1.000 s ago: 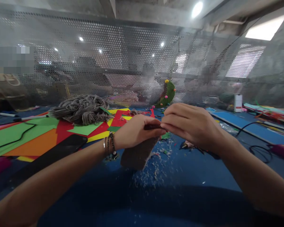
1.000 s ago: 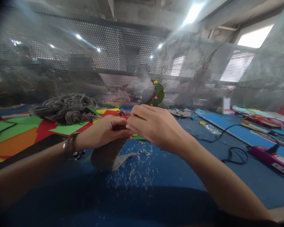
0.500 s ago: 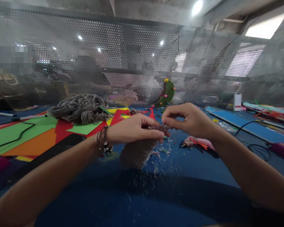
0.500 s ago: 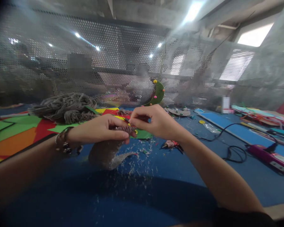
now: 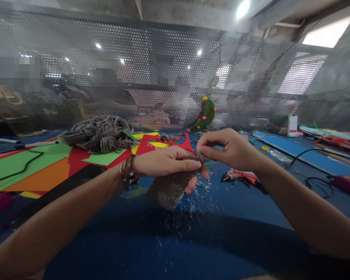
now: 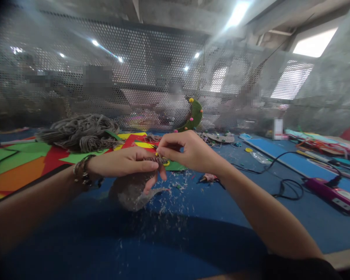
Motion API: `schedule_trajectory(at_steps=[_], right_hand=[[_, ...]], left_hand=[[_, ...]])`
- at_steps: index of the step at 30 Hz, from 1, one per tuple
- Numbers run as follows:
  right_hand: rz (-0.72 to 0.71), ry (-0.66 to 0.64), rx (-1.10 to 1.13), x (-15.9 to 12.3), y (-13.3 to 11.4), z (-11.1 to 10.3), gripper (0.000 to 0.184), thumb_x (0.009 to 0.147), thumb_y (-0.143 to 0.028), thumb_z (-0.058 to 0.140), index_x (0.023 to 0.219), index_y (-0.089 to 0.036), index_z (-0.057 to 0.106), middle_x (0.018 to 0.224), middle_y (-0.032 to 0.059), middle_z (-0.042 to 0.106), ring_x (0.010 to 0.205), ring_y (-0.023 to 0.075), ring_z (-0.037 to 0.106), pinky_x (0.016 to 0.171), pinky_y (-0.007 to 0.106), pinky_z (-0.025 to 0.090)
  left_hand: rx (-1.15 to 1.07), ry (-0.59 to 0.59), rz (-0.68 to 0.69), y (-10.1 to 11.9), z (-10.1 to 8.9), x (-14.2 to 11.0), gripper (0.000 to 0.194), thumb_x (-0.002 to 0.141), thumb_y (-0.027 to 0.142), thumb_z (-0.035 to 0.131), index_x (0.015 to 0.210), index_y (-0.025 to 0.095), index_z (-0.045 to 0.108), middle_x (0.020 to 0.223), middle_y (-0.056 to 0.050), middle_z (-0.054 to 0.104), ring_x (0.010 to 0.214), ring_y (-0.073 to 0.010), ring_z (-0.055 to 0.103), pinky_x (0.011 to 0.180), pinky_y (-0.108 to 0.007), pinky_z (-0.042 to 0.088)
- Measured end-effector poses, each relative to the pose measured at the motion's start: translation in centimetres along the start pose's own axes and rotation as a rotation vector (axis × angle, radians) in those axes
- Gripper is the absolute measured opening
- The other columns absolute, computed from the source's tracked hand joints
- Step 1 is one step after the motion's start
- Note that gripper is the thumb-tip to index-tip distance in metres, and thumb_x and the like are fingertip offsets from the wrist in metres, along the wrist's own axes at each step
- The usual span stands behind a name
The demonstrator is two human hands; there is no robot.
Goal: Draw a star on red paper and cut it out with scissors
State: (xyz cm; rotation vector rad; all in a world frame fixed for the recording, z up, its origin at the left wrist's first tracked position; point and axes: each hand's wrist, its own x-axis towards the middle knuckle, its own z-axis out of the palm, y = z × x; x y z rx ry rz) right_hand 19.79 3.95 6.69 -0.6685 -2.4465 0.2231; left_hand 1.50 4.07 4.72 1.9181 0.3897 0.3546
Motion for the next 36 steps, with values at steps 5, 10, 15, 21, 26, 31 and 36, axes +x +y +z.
schedule_trajectory(at_steps=[5,10,15,21,26,31,36], right_hand=[[-0.029,-0.046,0.014,0.1,0.2,0.5,0.020,0.081,-0.022,0.049,0.065,-0.013,0.055,0.058,-0.0032,0.052,0.052,0.0041,0.042,0.050,0.016,0.033],[-0.025,-0.007,0.023,0.1,0.3,1.0,0.022,0.082,-0.023,0.049,0.063,-0.013,0.053,0.058,-0.0033,0.050,0.052,0.0040,0.040,0.050,0.017,0.032],[-0.009,0.005,0.025,0.1,0.6,1.2,0.024,0.081,-0.025,0.048,0.060,-0.013,0.049,0.054,-0.0042,0.044,0.051,0.0043,0.037,0.048,0.017,0.030],[0.037,0.011,0.130,0.3,0.9,1.2,0.028,0.081,-0.026,0.046,0.056,-0.014,0.043,0.050,-0.0061,0.035,0.047,0.0038,0.030,0.043,0.017,0.025],[0.089,-0.024,0.267,0.5,1.3,1.7,0.029,0.083,-0.030,0.044,0.058,-0.015,0.043,0.049,-0.0061,0.037,0.044,0.0035,0.034,0.040,0.016,0.026],[0.087,0.044,0.360,0.7,1.8,2.3,0.032,0.084,-0.035,0.041,0.059,-0.015,0.045,0.046,-0.0053,0.041,0.041,0.0036,0.034,0.038,0.016,0.026],[0.088,0.150,0.208,0.8,1.6,2.3,0.028,0.082,-0.024,0.041,0.056,-0.015,0.043,0.047,-0.0057,0.038,0.042,0.0032,0.032,0.040,0.017,0.026]], left_hand=[[-0.032,-0.051,-0.019,-0.2,0.2,0.2,0.025,0.089,0.009,0.032,0.083,0.013,0.056,0.053,0.005,0.059,0.050,-0.0051,0.056,0.055,-0.015,0.041],[-0.013,-0.025,-0.060,-0.3,0.2,0.1,0.022,0.089,0.013,0.036,0.083,0.014,0.057,0.053,0.005,0.059,0.048,-0.0048,0.055,0.053,-0.015,0.040],[0.051,-0.025,-0.023,-0.3,0.1,0.0,0.026,0.089,0.015,0.037,0.078,0.014,0.061,0.055,0.003,0.061,0.054,-0.0055,0.056,0.059,-0.016,0.042],[0.100,-0.004,-0.007,0.1,0.2,-0.1,0.024,0.089,0.014,0.037,0.082,0.013,0.060,0.058,0.002,0.062,0.053,-0.0054,0.055,0.057,-0.016,0.042],[0.100,0.089,0.047,0.2,0.0,-0.1,0.023,0.088,0.015,0.036,0.084,0.013,0.058,0.058,0.002,0.062,0.054,-0.0054,0.055,0.058,-0.015,0.042],[0.017,0.283,0.009,0.3,-0.2,0.0,0.030,0.089,0.024,0.034,0.076,0.013,0.058,0.056,0.001,0.061,0.050,-0.0066,0.054,0.054,-0.017,0.042],[-0.166,0.447,-0.060,0.1,-0.5,-0.1,0.048,0.090,0.044,0.022,0.077,0.013,0.056,0.051,0.001,0.056,0.045,-0.0093,0.052,0.044,-0.019,0.040]])
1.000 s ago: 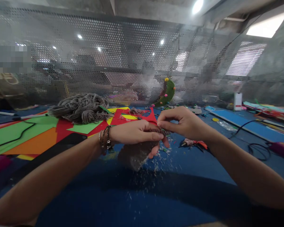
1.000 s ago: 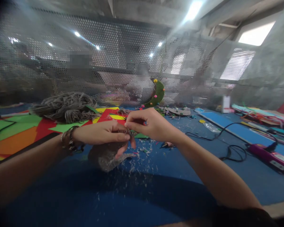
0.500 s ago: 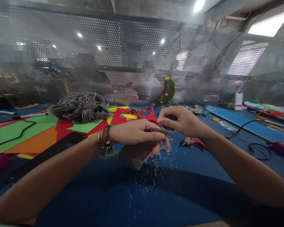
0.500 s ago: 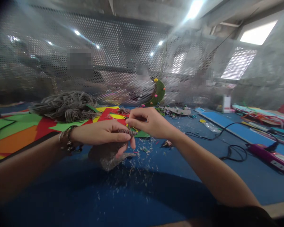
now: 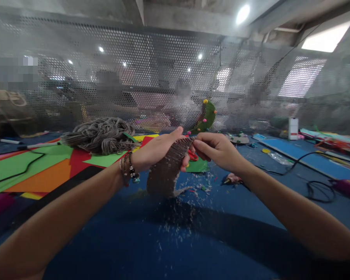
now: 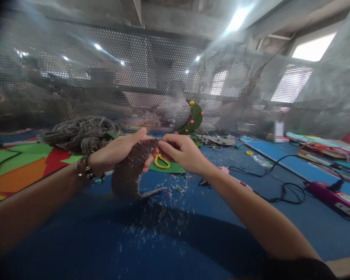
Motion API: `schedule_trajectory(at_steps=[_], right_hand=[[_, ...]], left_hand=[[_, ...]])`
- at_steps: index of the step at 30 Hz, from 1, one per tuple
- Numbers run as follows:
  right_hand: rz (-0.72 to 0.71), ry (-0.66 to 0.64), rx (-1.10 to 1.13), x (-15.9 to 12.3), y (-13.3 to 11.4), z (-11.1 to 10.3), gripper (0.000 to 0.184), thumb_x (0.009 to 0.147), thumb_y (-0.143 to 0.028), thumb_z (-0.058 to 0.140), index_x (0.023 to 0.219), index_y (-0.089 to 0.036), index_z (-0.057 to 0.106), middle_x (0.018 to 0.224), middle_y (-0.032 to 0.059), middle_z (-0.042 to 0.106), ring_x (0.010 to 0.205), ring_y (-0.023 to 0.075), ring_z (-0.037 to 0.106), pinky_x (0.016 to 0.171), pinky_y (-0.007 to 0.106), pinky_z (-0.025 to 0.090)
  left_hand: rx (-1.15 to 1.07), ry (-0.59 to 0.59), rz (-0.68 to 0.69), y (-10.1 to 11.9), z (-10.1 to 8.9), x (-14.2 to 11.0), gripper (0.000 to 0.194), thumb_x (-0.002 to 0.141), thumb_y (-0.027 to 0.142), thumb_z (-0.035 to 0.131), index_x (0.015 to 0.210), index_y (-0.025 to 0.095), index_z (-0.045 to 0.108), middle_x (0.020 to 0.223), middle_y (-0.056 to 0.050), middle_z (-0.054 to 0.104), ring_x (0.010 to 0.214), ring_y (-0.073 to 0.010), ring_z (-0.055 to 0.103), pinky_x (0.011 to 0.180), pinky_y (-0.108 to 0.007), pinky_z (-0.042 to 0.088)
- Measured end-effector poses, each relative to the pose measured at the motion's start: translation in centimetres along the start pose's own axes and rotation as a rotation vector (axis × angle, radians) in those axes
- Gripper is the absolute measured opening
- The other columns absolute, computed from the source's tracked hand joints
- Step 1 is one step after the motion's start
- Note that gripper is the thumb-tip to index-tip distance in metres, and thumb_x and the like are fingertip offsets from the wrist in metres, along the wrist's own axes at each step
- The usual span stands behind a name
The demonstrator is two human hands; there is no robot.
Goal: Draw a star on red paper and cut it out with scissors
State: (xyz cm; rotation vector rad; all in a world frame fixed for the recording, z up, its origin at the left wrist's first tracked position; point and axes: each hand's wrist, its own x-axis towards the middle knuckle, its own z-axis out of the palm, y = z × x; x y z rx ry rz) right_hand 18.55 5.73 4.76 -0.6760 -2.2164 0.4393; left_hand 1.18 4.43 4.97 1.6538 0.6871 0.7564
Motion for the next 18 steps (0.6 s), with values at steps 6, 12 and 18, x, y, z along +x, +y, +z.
schedule_trajectory(at_steps=[6,12,18], right_hand=[[0.063,0.095,0.003,0.2,0.1,-0.4,0.028,0.081,-0.026,0.042,0.055,-0.016,0.042,0.043,-0.0066,0.036,0.039,0.0033,0.030,0.039,0.019,0.024],[0.091,0.193,0.016,0.5,0.9,-1.4,0.025,0.080,-0.025,0.043,0.057,-0.016,0.044,0.044,-0.0065,0.038,0.039,0.0034,0.032,0.038,0.019,0.025],[0.078,0.274,0.061,0.4,1.1,-2.5,0.025,0.081,-0.027,0.045,0.059,-0.016,0.046,0.044,-0.0060,0.041,0.039,0.0030,0.034,0.038,0.018,0.028]], left_hand=[[-0.099,-0.091,0.003,-0.3,-0.6,0.2,0.046,0.085,0.051,0.027,0.085,0.012,0.051,0.064,-0.004,0.061,0.056,-0.0126,0.057,0.055,-0.024,0.045],[0.102,-0.236,0.038,-0.1,-1.1,-0.1,0.026,0.076,0.017,0.055,0.100,0.015,0.044,0.076,-0.001,0.065,0.072,-0.0124,0.061,0.067,-0.024,0.045],[0.133,-0.350,-0.010,-0.2,-2.2,0.0,0.039,0.075,0.017,0.055,0.109,0.015,0.037,0.074,-0.001,0.064,0.071,-0.0137,0.063,0.065,-0.025,0.047]])
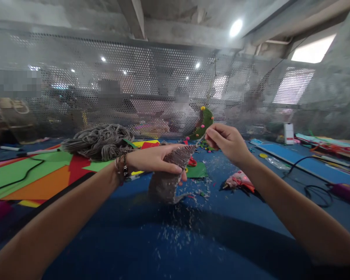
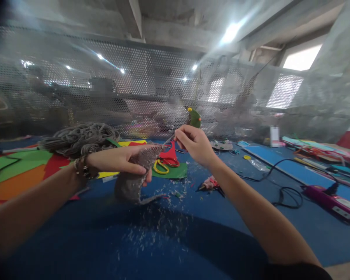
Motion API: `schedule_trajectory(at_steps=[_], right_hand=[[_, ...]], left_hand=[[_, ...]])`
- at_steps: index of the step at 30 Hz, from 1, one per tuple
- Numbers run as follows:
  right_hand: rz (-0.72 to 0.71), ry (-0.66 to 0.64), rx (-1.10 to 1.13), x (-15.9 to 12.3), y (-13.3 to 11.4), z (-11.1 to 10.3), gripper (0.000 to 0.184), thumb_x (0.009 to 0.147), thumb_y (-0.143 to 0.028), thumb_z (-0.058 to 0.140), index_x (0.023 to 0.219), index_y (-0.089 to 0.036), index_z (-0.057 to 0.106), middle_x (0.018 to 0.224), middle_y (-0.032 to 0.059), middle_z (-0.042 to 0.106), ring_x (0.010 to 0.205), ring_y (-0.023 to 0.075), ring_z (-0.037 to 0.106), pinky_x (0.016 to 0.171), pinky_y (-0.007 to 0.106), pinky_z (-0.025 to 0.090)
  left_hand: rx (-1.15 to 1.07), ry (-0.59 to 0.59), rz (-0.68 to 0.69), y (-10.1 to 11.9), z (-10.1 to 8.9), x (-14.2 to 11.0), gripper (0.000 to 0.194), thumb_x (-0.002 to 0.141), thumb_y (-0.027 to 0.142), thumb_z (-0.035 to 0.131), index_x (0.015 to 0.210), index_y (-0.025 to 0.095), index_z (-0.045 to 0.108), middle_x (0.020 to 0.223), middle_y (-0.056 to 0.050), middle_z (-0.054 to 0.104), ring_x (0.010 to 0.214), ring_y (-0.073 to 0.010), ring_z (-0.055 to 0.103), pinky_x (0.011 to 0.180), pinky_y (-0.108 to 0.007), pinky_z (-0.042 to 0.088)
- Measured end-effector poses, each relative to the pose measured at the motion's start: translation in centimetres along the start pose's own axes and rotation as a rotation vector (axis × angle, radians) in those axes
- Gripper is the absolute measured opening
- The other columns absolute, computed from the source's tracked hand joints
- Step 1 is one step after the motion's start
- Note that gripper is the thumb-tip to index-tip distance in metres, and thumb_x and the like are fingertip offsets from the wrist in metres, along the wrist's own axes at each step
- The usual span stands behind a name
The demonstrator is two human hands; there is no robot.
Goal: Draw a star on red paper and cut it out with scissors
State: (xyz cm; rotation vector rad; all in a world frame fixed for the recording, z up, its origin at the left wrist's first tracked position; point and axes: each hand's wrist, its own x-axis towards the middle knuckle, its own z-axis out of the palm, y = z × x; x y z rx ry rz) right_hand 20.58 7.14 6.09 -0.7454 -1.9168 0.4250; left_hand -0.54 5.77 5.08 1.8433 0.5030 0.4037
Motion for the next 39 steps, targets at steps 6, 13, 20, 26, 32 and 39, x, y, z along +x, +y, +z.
schedule_trajectory(at_steps=[6,13,20,26,32,39], right_hand=[[-0.054,0.113,0.009,0.1,-1.0,-1.5,0.022,0.078,-0.029,0.051,0.060,-0.017,0.048,0.047,-0.0044,0.044,0.039,0.0037,0.037,0.036,0.019,0.028],[-0.083,0.148,0.022,0.4,-1.2,-3.1,0.023,0.077,-0.034,0.053,0.061,-0.019,0.048,0.048,-0.0040,0.043,0.041,0.0054,0.037,0.036,0.020,0.027],[-0.010,-0.208,-0.171,0.1,-1.7,-4.2,0.025,0.079,-0.029,0.049,0.057,-0.018,0.049,0.047,-0.0030,0.044,0.043,0.0055,0.039,0.041,0.021,0.033],[-0.014,-0.044,-0.236,0.7,-0.8,-3.5,0.021,0.079,-0.026,0.046,0.060,-0.016,0.049,0.053,-0.0018,0.046,0.046,0.0062,0.041,0.045,0.021,0.035],[-0.232,-0.033,-0.248,0.3,-1.1,-2.3,0.024,0.083,-0.031,0.038,0.094,-0.014,0.052,0.084,0.0061,0.054,0.076,0.0125,0.051,0.064,0.026,0.042],[-0.393,-0.405,-0.507,-1.2,-3.3,-0.7,0.015,0.084,-0.023,0.042,0.079,-0.014,0.053,0.078,0.0049,0.057,0.071,0.0115,0.050,0.068,0.026,0.039]], left_hand=[[0.017,0.070,0.005,-0.3,-0.6,0.1,0.026,0.072,0.018,0.059,0.094,0.014,0.047,0.069,0.000,0.064,0.063,-0.0108,0.061,0.061,-0.023,0.046],[0.055,0.131,-0.022,0.2,-0.6,-0.2,0.015,0.075,0.024,0.055,0.085,0.016,0.047,0.064,0.003,0.062,0.057,-0.0086,0.059,0.056,-0.020,0.043],[0.035,0.152,-0.030,0.2,-0.4,-0.1,0.019,0.073,0.030,0.058,0.080,0.017,0.046,0.066,0.002,0.061,0.058,-0.0107,0.059,0.057,-0.024,0.045],[0.046,0.130,-0.035,0.0,-0.2,-0.1,0.016,0.075,0.027,0.055,0.083,0.016,0.046,0.061,0.003,0.061,0.052,-0.0094,0.059,0.055,-0.022,0.045],[0.096,0.114,-0.057,0.5,0.3,-0.4,0.031,0.075,0.024,0.054,0.102,0.017,0.041,0.054,0.007,0.058,0.044,-0.0087,0.057,0.047,-0.019,0.042],[0.157,0.133,-0.060,1.0,0.6,-0.7,0.028,0.074,0.023,0.055,0.098,0.016,0.043,0.056,0.005,0.059,0.044,-0.0085,0.057,0.041,-0.015,0.038]])
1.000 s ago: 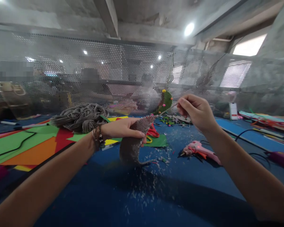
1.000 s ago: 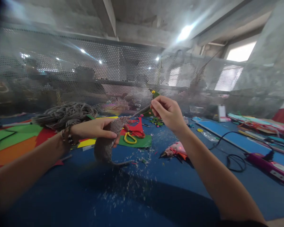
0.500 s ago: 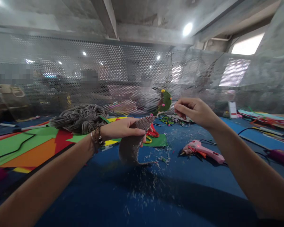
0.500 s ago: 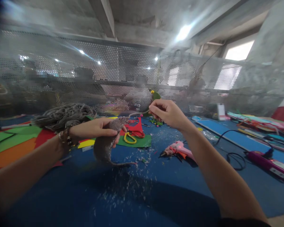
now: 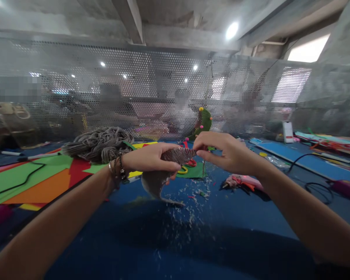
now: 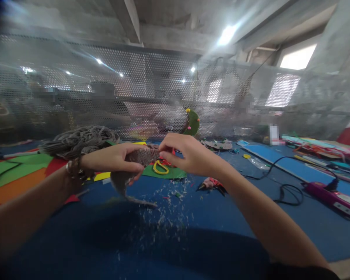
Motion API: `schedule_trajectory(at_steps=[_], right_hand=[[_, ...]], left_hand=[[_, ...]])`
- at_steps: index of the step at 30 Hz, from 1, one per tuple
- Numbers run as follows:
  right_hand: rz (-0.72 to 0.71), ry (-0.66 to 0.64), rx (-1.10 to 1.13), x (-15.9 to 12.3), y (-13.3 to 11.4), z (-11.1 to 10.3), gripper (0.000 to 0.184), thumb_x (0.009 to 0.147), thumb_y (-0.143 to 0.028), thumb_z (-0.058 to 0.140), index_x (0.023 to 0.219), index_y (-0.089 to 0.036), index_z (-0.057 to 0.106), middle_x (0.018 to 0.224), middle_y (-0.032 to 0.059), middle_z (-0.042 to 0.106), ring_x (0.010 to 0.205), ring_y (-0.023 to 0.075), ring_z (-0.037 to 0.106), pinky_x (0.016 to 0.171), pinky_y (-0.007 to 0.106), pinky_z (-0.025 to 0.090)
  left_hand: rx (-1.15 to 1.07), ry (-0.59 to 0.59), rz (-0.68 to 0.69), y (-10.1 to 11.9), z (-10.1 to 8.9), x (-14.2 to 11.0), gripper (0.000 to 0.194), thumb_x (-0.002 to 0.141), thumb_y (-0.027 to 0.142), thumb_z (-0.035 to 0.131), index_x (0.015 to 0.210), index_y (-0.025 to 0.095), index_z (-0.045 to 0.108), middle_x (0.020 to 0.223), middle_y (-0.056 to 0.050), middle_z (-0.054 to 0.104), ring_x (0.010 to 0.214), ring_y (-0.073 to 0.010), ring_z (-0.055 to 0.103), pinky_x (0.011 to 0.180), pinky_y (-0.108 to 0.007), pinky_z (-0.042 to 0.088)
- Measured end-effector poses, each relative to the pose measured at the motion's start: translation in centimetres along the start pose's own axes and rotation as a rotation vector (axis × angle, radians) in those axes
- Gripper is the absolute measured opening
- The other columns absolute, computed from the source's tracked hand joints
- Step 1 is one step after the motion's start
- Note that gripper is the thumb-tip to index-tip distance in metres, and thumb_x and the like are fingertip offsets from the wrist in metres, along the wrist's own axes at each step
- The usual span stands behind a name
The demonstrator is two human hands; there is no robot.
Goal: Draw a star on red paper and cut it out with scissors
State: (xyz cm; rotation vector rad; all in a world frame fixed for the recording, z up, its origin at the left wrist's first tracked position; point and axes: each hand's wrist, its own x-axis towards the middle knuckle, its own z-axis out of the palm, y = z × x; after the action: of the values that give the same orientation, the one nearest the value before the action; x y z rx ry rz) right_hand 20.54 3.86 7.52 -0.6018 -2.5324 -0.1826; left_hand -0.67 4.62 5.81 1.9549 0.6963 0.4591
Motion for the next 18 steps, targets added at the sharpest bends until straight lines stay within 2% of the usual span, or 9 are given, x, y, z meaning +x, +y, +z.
schedule_trajectory(at_steps=[6,12,18], right_hand=[[-0.026,-0.041,0.020,0.09,0.31,0.17,0.023,0.087,-0.019,0.037,0.069,-0.014,0.049,0.073,0.0039,0.054,0.067,0.0104,0.047,0.065,0.025,0.038],[0.014,0.042,0.175,0.16,0.35,0.61,0.023,0.086,-0.024,0.041,0.066,-0.015,0.048,0.067,0.0019,0.052,0.064,0.0094,0.047,0.063,0.024,0.038],[0.060,0.077,0.266,0.04,0.56,0.26,0.034,0.090,-0.027,0.026,0.083,-0.011,0.055,0.077,0.0054,0.056,0.067,0.0090,0.048,0.061,0.023,0.039]], left_hand=[[0.123,0.034,0.040,0.10,-0.05,-0.08,0.022,0.075,0.023,0.054,0.095,0.016,0.046,0.058,0.005,0.061,0.048,-0.0097,0.060,0.048,-0.019,0.046],[0.163,0.042,0.083,-0.09,-0.20,-0.13,0.019,0.075,0.021,0.053,0.092,0.016,0.048,0.060,0.005,0.061,0.052,-0.0097,0.060,0.051,-0.020,0.048],[0.255,0.089,0.101,0.09,-0.09,-0.25,0.023,0.077,0.024,0.053,0.098,0.017,0.047,0.061,0.006,0.062,0.053,-0.0082,0.060,0.056,-0.019,0.047]])
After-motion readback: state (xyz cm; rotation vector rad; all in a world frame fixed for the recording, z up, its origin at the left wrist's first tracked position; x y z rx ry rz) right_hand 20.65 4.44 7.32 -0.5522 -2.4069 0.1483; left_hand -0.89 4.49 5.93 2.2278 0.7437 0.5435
